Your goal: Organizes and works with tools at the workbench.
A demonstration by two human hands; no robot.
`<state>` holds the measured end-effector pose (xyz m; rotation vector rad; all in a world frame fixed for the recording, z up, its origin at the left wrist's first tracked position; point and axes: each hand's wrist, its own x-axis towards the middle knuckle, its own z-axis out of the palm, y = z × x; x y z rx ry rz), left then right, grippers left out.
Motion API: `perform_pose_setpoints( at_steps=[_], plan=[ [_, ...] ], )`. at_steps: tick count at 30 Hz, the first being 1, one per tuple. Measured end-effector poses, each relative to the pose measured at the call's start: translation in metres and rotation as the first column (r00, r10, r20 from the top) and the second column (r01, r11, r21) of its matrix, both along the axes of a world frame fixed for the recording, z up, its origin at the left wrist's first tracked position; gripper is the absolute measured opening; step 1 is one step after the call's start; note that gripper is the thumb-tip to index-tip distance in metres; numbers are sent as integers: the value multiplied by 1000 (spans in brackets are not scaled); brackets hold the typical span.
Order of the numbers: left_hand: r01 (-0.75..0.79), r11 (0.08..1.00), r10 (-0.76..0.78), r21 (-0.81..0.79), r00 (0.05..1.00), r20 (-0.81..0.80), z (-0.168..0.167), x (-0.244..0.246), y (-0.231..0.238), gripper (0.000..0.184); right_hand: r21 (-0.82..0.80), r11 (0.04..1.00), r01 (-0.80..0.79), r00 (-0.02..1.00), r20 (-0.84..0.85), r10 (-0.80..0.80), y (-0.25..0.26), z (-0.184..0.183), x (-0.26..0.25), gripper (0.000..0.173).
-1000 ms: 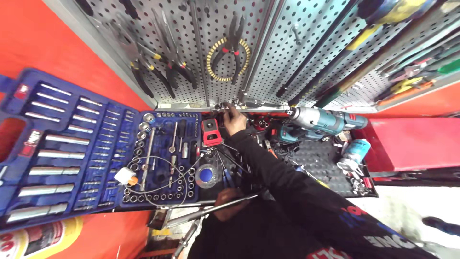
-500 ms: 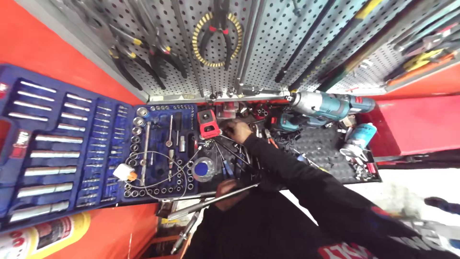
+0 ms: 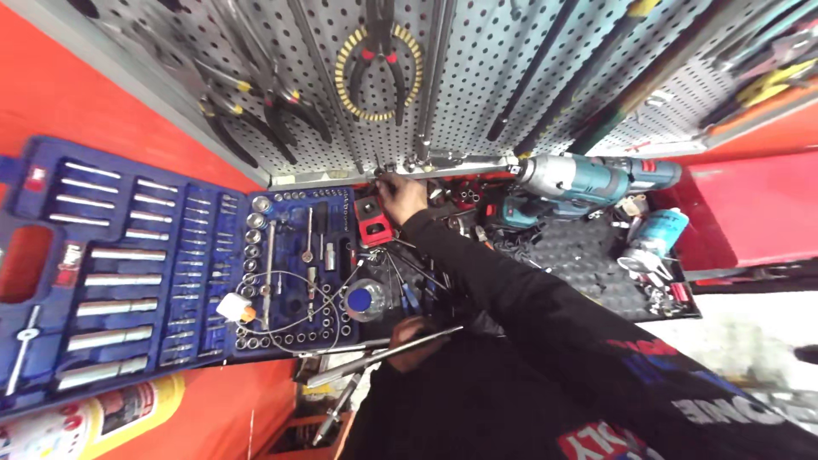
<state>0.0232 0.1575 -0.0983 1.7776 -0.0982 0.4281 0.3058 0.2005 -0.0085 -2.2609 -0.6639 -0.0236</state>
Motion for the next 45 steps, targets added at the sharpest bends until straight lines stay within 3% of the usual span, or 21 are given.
perform_pose_setpoints(
  at_steps=[11,17,19,21,24,25,26,28,29,30,32,33,35,36,37,38,39,40,41,42,45],
  plan=[
    [-24,999,23,-37,999,-42,17,1,-2,24,-44,999,-11,999,31,13,13,-5,12,30],
    [-49,999,49,-4,999,-22,8,-2,-3,23,252,963,-96,995,45,88,-24,12,-18,25],
    [-44,999,44,7,999,11,5,-2,-1,23,174,979,-109,993,-28,116,-48,3,-20,22],
    [-32,999,32,14,999,9,9,3,1,21,-63,988,-139,974,-191,125,-70,-11,-14,25],
    [13,1000,-21,-26,949,-314,69,11,5,15,-346,894,-286,914,-379,145,-88,-37,-19,40],
    [21,1000,-23,-9,966,-258,72,15,7,15,-372,875,-310,915,-368,168,-91,-42,-26,38],
    [4,1000,-4,25,1000,-4,54,20,6,16,-388,863,-325,915,-358,185,-93,-44,-33,38],
    [42,999,-48,-25,922,-385,106,22,5,13,-394,846,-360,903,-374,211,-95,-45,-45,39],
    [46,999,-53,-25,879,-473,117,25,5,13,-399,835,-378,896,-385,221,-95,-43,-46,38],
    [44,999,-43,-7,894,-446,110,24,4,13,-406,827,-389,894,-385,231,-93,-39,-45,36],
    [35,998,-18,58,960,-280,65,15,2,15,-379,839,-390,906,-324,274,-87,-36,-40,30],
    [56,998,-38,23,883,-468,68,13,2,15,-357,846,-395,909,-284,305,-83,-40,-36,29],
    [18,997,-11,77,995,-96,12,4,-1,18,-343,841,-418,905,-240,352,-70,-52,-25,32],
    [-3,996,14,90,992,-124,16,3,-3,19,-348,833,-429,899,-257,355,-64,-57,-22,32],
    [-3,994,38,112,949,-314,42,5,-6,18,-357,828,-433,894,-286,344,-59,-61,-19,34],
    [19,994,46,104,809,-586,76,14,-9,16,-364,825,-433,890,-316,328,-55,-62,-16,35],
    [23,995,40,99,805,-592,77,15,-8,16,-376,820,-432,889,-334,315,-53,-62,-14,36],
    [3,996,25,93,953,-303,41,7,-4,18,-390,813,-433,888,-339,310,-51,-61,-13,36],
    [0,998,7,62,993,-115,18,5,-2,20,-397,808,-435,888,-337,312,-51,-61,-12,37],
    [2,999,1,48,999,-52,8,3,-2,22,-395,812,-429,892,-325,313,-51,-63,-12,37],
    [-13,999,16,30,997,-79,8,2,-3,22,-344,850,-398,903,-312,297,-53,-69,-11,32]
  ],
)
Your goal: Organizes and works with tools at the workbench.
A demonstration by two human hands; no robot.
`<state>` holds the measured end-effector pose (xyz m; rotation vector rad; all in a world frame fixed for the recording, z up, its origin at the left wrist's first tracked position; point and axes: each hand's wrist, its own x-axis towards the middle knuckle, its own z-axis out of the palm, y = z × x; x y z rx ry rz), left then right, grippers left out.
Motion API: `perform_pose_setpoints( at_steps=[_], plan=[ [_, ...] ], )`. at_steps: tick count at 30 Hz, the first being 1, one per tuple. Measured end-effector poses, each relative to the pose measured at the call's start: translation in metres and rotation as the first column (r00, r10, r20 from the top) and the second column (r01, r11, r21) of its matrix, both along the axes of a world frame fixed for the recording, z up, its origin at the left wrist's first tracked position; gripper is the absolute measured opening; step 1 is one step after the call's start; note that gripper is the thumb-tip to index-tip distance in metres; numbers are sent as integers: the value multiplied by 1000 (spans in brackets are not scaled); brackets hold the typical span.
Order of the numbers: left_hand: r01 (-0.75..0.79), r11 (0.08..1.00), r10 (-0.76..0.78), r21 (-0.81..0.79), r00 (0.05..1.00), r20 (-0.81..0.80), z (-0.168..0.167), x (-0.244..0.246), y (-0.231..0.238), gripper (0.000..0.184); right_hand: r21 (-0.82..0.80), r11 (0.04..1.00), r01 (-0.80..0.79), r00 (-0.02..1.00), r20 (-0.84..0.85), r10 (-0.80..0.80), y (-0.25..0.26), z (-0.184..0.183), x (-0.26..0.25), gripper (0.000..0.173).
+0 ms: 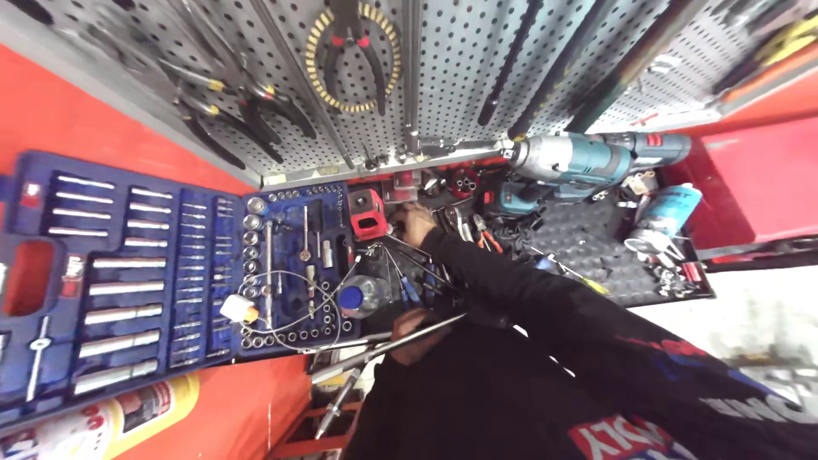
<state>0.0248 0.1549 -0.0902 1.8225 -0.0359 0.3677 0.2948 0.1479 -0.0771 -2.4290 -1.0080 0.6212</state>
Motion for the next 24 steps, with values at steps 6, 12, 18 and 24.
perform_pose_setpoints(
  at_steps=[6,12,18,24],
  plan=[
    [0,1000,0,-16,1000,-24,0,-1,0,23,-20,1000,14,999,33,-14,1,4,-3,30],
    [-19,999,18,-33,1000,-9,-6,-3,-1,24,-2,997,74,994,78,-73,-22,1,-7,21],
    [-22,999,21,-36,999,-29,-3,-2,-2,25,9,995,95,995,-9,-95,-32,22,-9,32],
    [-22,998,21,-52,1000,-7,-7,-3,-2,27,-254,958,-135,987,-116,108,-87,55,-35,43]
  ],
)
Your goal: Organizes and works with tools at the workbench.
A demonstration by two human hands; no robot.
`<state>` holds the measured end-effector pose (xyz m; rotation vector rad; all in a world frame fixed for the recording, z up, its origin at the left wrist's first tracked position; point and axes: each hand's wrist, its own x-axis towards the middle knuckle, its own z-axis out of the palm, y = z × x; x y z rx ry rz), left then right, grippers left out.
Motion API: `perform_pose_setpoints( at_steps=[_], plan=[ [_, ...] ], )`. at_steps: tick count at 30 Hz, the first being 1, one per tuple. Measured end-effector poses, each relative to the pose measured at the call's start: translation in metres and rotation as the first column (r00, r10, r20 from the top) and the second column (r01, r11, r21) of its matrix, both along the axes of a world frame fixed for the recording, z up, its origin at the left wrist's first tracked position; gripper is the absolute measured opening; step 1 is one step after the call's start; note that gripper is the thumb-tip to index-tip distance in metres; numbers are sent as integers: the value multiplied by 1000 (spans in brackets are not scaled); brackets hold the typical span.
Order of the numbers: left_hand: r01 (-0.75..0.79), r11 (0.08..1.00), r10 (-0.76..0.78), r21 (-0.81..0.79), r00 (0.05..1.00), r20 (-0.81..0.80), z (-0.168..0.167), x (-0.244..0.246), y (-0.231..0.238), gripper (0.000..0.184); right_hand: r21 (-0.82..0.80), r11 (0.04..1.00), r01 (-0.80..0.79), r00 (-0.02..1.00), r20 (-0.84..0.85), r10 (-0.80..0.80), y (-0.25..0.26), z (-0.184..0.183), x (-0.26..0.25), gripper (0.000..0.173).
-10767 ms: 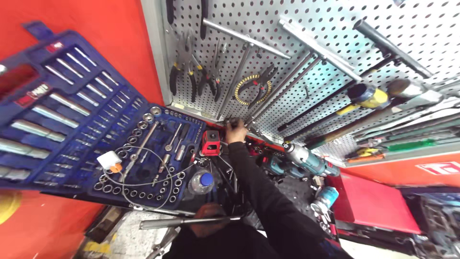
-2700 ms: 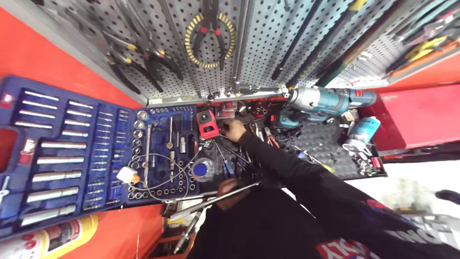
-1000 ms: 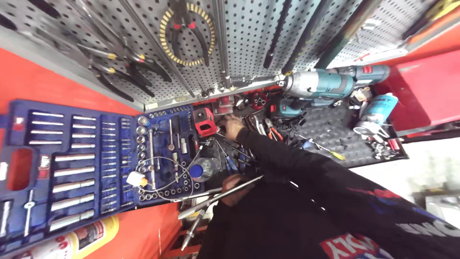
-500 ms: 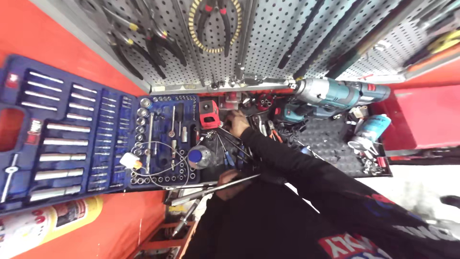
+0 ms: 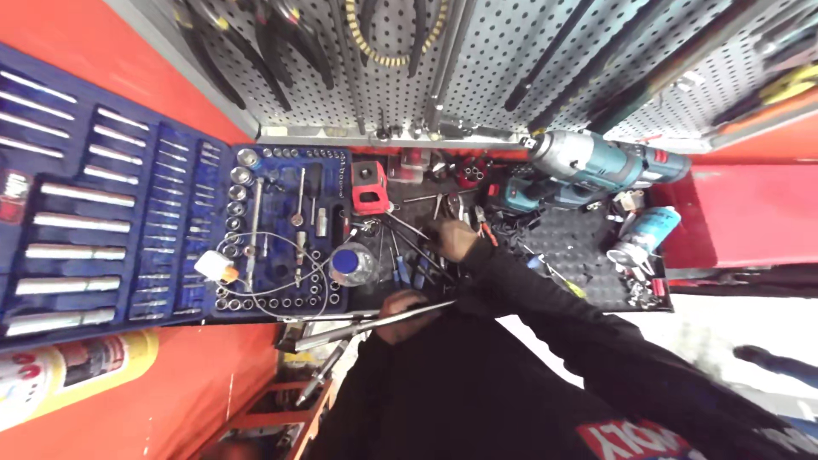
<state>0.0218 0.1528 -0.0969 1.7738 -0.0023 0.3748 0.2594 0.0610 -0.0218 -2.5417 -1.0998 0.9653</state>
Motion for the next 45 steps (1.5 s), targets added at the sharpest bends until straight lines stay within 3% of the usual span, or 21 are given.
perform_pose_setpoints(
  at_steps=[3,8,12,16,18,23,29,36,39,42,45],
  plan=[
    [18,1000,-18,-25,1000,9,1,3,0,25,-31,999,24,999,22,-23,-21,2,-14,43],
    [11,1000,-11,-20,1000,-18,1,0,0,27,93,995,40,999,10,-41,-45,-2,-14,37],
    [17,999,-17,-36,1000,11,-1,1,0,26,30,997,64,997,46,-66,-59,7,-9,46],
    [31,998,-29,-52,999,22,-2,2,1,24,-73,986,152,985,97,-144,-69,5,-5,44],
    [25,998,-23,-59,999,34,-4,3,1,25,-79,981,175,978,126,-164,-64,11,-6,42],
    [27,998,-25,-59,999,32,-4,3,-1,27,186,977,108,981,140,-135,-6,10,-3,36],
    [11,999,-9,-45,999,34,-5,3,-1,25,184,983,-17,999,29,12,66,-28,3,31],
    [-29,998,30,-50,999,17,-2,-1,-3,29,16,999,-30,999,42,30,54,-19,-3,44],
    [-20,999,21,-30,999,38,-4,1,-1,29,-31,999,-19,997,70,21,53,-11,3,43],
    [-12,1000,13,-29,999,44,-4,2,-1,28,76,996,46,990,132,-56,55,-19,6,40],
    [-4,1000,5,-19,1000,27,-3,2,-1,28,329,934,141,966,162,-203,70,-20,8,62]
  ],
)
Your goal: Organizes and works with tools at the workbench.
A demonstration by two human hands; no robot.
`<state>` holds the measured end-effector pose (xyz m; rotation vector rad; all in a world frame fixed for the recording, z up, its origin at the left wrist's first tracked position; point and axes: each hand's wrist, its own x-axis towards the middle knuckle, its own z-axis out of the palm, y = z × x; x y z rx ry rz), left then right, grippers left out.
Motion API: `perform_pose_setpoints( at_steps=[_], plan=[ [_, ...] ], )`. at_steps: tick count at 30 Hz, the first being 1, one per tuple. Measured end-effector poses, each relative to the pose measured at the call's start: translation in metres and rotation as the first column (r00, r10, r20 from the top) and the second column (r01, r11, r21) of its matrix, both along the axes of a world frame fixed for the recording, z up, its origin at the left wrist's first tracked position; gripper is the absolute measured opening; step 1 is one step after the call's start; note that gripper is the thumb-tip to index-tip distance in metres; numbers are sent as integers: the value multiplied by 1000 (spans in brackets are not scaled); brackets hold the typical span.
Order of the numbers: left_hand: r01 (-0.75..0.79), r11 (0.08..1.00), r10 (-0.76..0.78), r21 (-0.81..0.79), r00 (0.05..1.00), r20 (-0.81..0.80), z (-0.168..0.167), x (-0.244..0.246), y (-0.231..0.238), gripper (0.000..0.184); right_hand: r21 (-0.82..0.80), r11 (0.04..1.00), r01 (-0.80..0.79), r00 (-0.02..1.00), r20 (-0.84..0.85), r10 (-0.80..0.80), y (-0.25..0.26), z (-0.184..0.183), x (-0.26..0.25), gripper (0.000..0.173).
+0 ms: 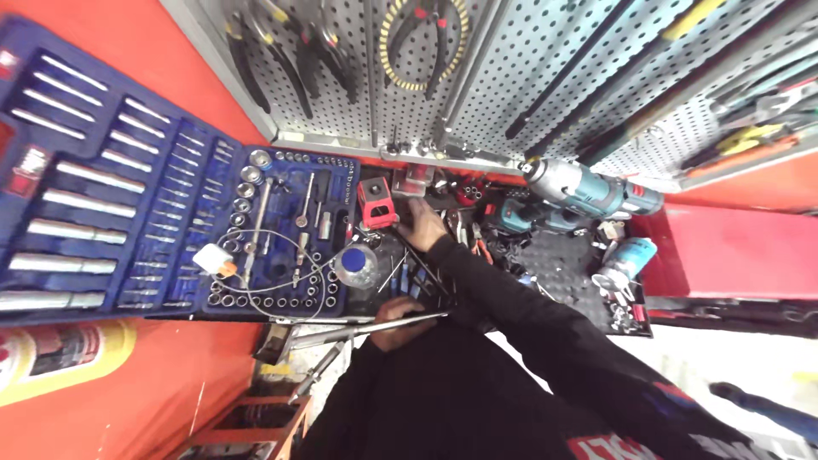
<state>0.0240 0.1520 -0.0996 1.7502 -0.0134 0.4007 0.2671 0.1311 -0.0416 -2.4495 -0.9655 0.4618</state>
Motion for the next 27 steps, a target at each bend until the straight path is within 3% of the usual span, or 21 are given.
perform_pose_setpoints(
  at_steps=[3,5,8,11,18,19,20,21,22,24,25,27],
  plan=[
    [-4,1000,4,-10,1000,18,-2,-3,-1,28,216,976,-15,998,-63,30,27,5,12,93],
    [8,1000,-7,-25,1000,20,-3,-2,1,29,251,959,-128,984,-86,154,44,10,30,107],
    [28,999,-28,-24,1000,-5,0,-2,2,29,120,926,-358,927,-75,368,58,13,56,106],
    [42,999,-42,-11,999,-11,5,-1,4,28,78,890,-449,890,-50,453,61,14,68,96],
    [49,999,-48,-4,999,25,0,1,5,28,27,982,-189,980,62,187,59,19,59,98],
    [46,999,-45,8,999,-29,13,1,4,27,1,982,-188,981,55,187,58,18,56,98],
    [58,998,-52,22,977,-205,45,4,5,24,-24,979,-201,979,37,202,58,21,52,98],
    [77,997,-82,-32,853,-515,95,14,6,21,-46,975,-218,975,29,220,59,23,49,98],
    [54,998,-60,-27,887,-458,95,13,5,21,-53,972,-227,973,30,229,61,23,47,99],
    [32,999,-35,-35,995,-92,43,2,4,25,-29,975,-219,974,47,220,61,17,44,101],
    [41,998,-43,-45,999,-30,32,0,5,25,-3,978,-208,977,53,208,60,14,44,102],
    [69,996,-73,-59,996,-54,29,-1,7,25,39,985,-167,985,51,165,54,13,40,103]
  ],
)
